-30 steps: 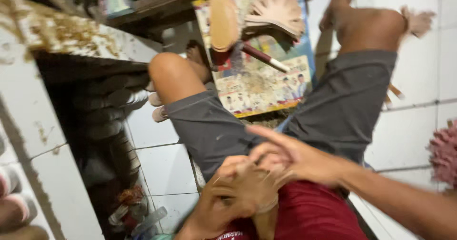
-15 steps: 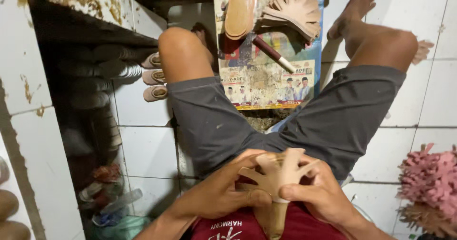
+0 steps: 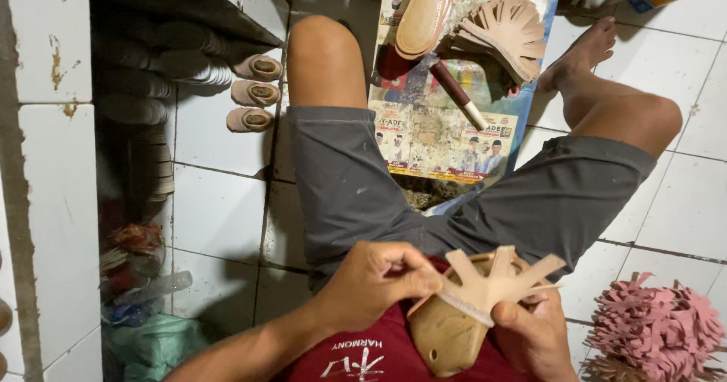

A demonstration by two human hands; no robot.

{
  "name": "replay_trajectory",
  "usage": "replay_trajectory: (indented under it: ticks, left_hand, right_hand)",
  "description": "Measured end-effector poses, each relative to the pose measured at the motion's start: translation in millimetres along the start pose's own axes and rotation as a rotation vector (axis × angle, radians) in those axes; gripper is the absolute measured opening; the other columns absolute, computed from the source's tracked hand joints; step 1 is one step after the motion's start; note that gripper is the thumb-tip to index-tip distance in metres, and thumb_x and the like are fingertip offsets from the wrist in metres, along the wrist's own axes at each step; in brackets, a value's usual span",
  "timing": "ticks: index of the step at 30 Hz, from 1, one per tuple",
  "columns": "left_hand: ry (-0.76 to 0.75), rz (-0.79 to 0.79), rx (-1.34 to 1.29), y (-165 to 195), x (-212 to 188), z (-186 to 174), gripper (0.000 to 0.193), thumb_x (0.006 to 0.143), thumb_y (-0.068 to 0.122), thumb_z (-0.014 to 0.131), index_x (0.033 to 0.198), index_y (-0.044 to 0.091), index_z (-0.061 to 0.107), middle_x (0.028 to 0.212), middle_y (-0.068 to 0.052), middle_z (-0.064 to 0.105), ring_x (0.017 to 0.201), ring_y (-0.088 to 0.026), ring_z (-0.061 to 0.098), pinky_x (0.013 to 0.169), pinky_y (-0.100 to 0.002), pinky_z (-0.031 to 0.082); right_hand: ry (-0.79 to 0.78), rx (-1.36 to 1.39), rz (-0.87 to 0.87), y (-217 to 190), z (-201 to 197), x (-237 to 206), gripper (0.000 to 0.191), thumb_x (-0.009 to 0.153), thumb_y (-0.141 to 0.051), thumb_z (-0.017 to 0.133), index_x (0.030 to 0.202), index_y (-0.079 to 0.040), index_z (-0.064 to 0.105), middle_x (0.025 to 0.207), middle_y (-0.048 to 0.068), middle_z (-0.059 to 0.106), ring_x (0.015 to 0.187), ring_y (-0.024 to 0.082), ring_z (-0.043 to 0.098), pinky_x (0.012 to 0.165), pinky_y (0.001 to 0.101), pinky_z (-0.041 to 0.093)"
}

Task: The person sits on the workshop floor assembling a sandal on a wooden shoe last. They fit a leather upper with straps over the last, press the straps into place, and use a handheld sanding/rasp tool to smooth and shape the edges of the assembled sandal, working on one sandal at a time.

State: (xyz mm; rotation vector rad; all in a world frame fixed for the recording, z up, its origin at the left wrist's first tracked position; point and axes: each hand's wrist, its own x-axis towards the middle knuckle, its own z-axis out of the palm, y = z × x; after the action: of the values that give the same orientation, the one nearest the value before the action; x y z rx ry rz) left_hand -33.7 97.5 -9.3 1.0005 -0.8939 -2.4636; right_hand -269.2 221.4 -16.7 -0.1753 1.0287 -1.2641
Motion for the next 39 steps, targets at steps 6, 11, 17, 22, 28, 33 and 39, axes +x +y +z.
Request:
replay_trajectory:
  ticks: [6, 11, 17, 22, 28, 33, 39]
  left_hand:
    - [-0.108, -0.016, -0.373, -35, 29, -20, 0.009, 0.101, 0.006, 0.068, 0.106, 0.0, 0.069, 0.1, -0.005, 0.071, 0.093, -0.01, 0.065, 0.09, -0.027, 0.052]
    - [-0.029, 0.004, -0.501, -46, 36, -34, 0.013, 0.102, 0.004, 0.066, 0.113, -0.003, 0.066, 0.11, -0.01, 0.07, 0.101, -0.013, 0.064, 0.091, -0.026, 0.048]
    - [-0.045, 0.025, -0.572, -34, 42, -35, 0.023, 0.101, 0.011, 0.062, 0.12, -0.002, 0.062, 0.116, -0.013, 0.07, 0.113, -0.024, 0.065, 0.106, -0.039, 0.048]
    - [0.014, -0.056, -0.52, -20, 32, -27, 0.033, 0.092, 0.017, 0.061, 0.122, 0.002, 0.063, 0.116, -0.01, 0.072, 0.11, -0.02, 0.067, 0.101, -0.038, 0.049]
    - [-0.03, -0.043, -0.051, -20, 4, -21, 0.023, 0.105, 0.019, 0.067, 0.112, -0.002, 0.067, 0.101, -0.003, 0.066, 0.094, -0.009, 0.06, 0.086, -0.027, 0.05]
    - [-0.122, -0.012, -0.062, -26, 4, -15, 0.019, 0.105, 0.018, 0.065, 0.108, 0.0, 0.065, 0.101, 0.001, 0.066, 0.093, -0.006, 0.059, 0.086, -0.023, 0.049]
    - [-0.163, 0.006, -0.023, -15, 2, 0, 0.018, 0.106, 0.018, 0.063, 0.112, 0.001, 0.065, 0.1, 0.002, 0.066, 0.092, -0.004, 0.059, 0.085, -0.022, 0.049]
  right_hand:
    - [0.051, 0.054, 0.063, -5, 17, 21, 0.074, 0.08, -0.025, 0.086, 0.135, 0.012, 0.052, 0.122, 0.02, 0.068, 0.11, 0.031, 0.067, 0.097, 0.0461, 0.052]
    - [0.067, 0.022, 0.097, -15, 44, 53, 0.065, 0.081, -0.012, 0.079, 0.138, 0.005, 0.052, 0.123, 0.015, 0.068, 0.11, 0.024, 0.066, 0.096, 0.0405, 0.053]
    - [0.06, -0.089, 0.095, -23, 61, 66, 0.054, 0.083, -0.005, 0.078, 0.132, 0.007, 0.058, 0.115, 0.014, 0.069, 0.105, 0.02, 0.066, 0.091, 0.0379, 0.054]
    - [-0.075, -0.122, 0.069, -17, 55, 61, 0.05, 0.086, -0.004, 0.077, 0.131, 0.009, 0.06, 0.117, 0.013, 0.068, 0.107, 0.018, 0.065, 0.096, 0.036, 0.051]
    - [-0.105, 0.154, 0.207, 2, 19, 34, 0.069, 0.079, -0.018, 0.085, 0.135, 0.005, 0.053, 0.124, 0.016, 0.067, 0.115, 0.027, 0.067, 0.102, 0.043, 0.051]
    - [-0.106, 0.177, 0.196, 16, -9, 20, 0.085, 0.076, -0.028, 0.092, 0.139, 0.006, 0.047, 0.126, 0.02, 0.066, 0.116, 0.032, 0.065, 0.102, 0.0475, 0.049]
    - [-0.122, 0.095, 0.083, 21, -21, 8, 0.079, 0.076, -0.032, 0.093, 0.132, 0.006, 0.053, 0.125, 0.018, 0.061, 0.115, 0.032, 0.063, 0.098, 0.0482, 0.051]
